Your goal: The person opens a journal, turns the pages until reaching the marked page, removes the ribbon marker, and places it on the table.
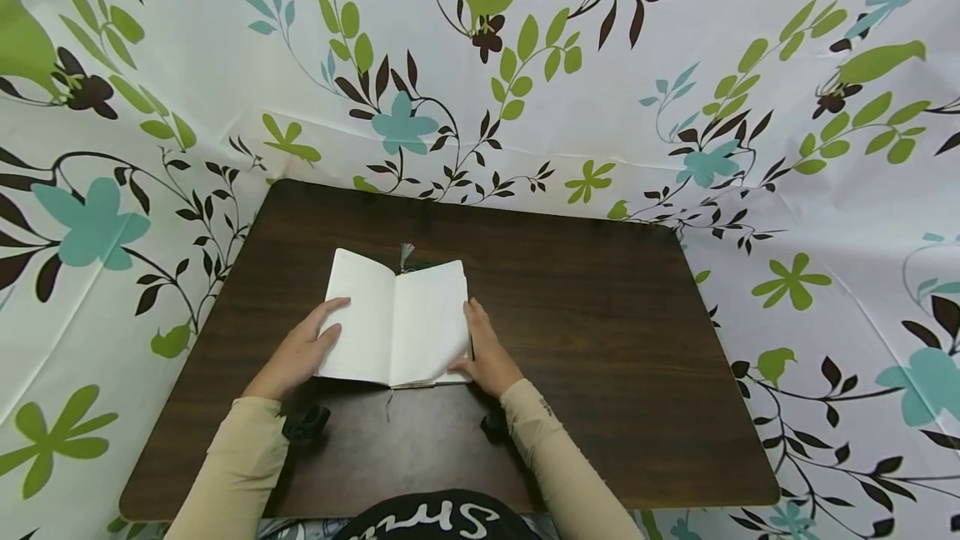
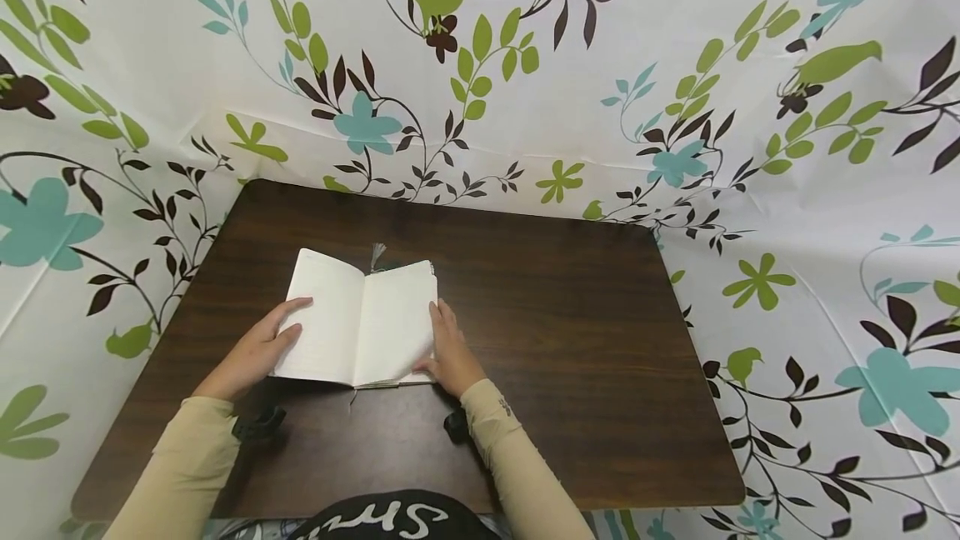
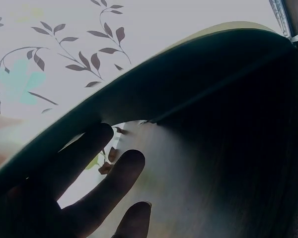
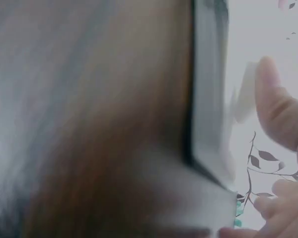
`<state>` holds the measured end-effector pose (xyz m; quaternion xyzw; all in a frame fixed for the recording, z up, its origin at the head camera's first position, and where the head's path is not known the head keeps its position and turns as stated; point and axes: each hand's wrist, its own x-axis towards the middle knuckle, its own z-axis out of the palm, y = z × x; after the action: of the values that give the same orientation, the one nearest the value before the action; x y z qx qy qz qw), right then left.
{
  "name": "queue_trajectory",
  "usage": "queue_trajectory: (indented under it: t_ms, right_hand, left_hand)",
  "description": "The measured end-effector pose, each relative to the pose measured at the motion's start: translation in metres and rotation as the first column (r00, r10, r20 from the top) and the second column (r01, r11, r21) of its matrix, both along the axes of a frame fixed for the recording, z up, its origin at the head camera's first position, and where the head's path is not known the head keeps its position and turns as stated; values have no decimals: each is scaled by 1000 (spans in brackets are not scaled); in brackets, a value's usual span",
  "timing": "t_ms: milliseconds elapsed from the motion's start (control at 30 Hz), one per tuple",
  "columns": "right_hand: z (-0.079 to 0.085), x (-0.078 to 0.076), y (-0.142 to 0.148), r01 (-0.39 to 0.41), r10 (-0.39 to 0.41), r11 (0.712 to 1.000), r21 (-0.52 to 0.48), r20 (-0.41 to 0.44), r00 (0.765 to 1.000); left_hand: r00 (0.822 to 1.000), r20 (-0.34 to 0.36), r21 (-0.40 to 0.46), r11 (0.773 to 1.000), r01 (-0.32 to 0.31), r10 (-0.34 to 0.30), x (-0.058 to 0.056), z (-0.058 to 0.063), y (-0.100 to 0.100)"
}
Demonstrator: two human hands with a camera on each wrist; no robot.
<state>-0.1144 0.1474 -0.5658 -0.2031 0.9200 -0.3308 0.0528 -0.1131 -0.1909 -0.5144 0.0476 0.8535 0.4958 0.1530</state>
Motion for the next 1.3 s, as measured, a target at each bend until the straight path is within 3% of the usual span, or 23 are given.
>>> queue_trajectory:
  t_ms: [67, 167, 267, 367, 433, 533, 600, 700, 767, 900, 1000, 1067, 1200, 1300]
  right_hand:
    - [3, 0, -2, -22, 24, 997, -70, 27, 999]
    - [9, 1, -8, -49, 82, 973, -227, 141, 987]
    - [17, 3, -18, -34, 151, 916, -401, 263, 953]
    - [20, 4, -33, -47, 262, 836, -547, 322, 910]
    - [20, 5, -43, -101, 326, 827, -554, 325, 888]
    - [17, 7, -59, -264, 384, 877, -401, 255, 888]
    - [12, 9, -66, -361, 396, 911, -201, 180, 900]
    - [5, 11, -74, -429, 426, 903, 15, 95, 900]
    - [1, 11, -75, -436, 431, 896, 82, 74, 899]
    - [-3, 11, -70, -355, 352, 928, 114, 44, 935]
    - [-4, 10, -63, -225, 225, 961, 161, 20, 974]
    - [-5, 10, -58, -131, 132, 968, 216, 8, 991]
    - [-9, 12, -50, 33, -30, 945, 326, -14, 999]
    - [-12, 12, -46, 111, -109, 931, 347, -25, 994]
  left_hand:
    - [1000, 2, 4, 1000, -1, 1, -1, 0, 0]
    - [1000, 3, 4, 1000, -5, 5, -1, 0, 0]
    - [1000, 6, -4, 1000, -10, 10, -1, 0, 0]
    - [1000, 10, 5, 1000, -14, 14, 0, 2, 0]
    - [1000, 7, 44, 999, -13, 13, 1, 3, 1]
    - [1000, 4, 121, 993, -5, 4, 2, 5, 3]
    - [1000, 2, 158, 987, -6, 6, 1, 5, 5]
    - [1000, 15, 156, 988, -18, 15, 0, 4, 7]
    - [999, 28, 119, 992, -31, 28, -2, 2, 7]
    - [999, 34, 55, 998, -35, 33, -4, 0, 5]
    - [999, 29, 74, 997, -35, 32, -4, -1, 3]
    - [999, 27, 87, 996, -34, 32, -4, -2, 3]
    - [999, 36, 98, 994, -40, 37, -2, -3, 3]
    - [998, 54, 110, 993, -51, 46, -1, -2, 4]
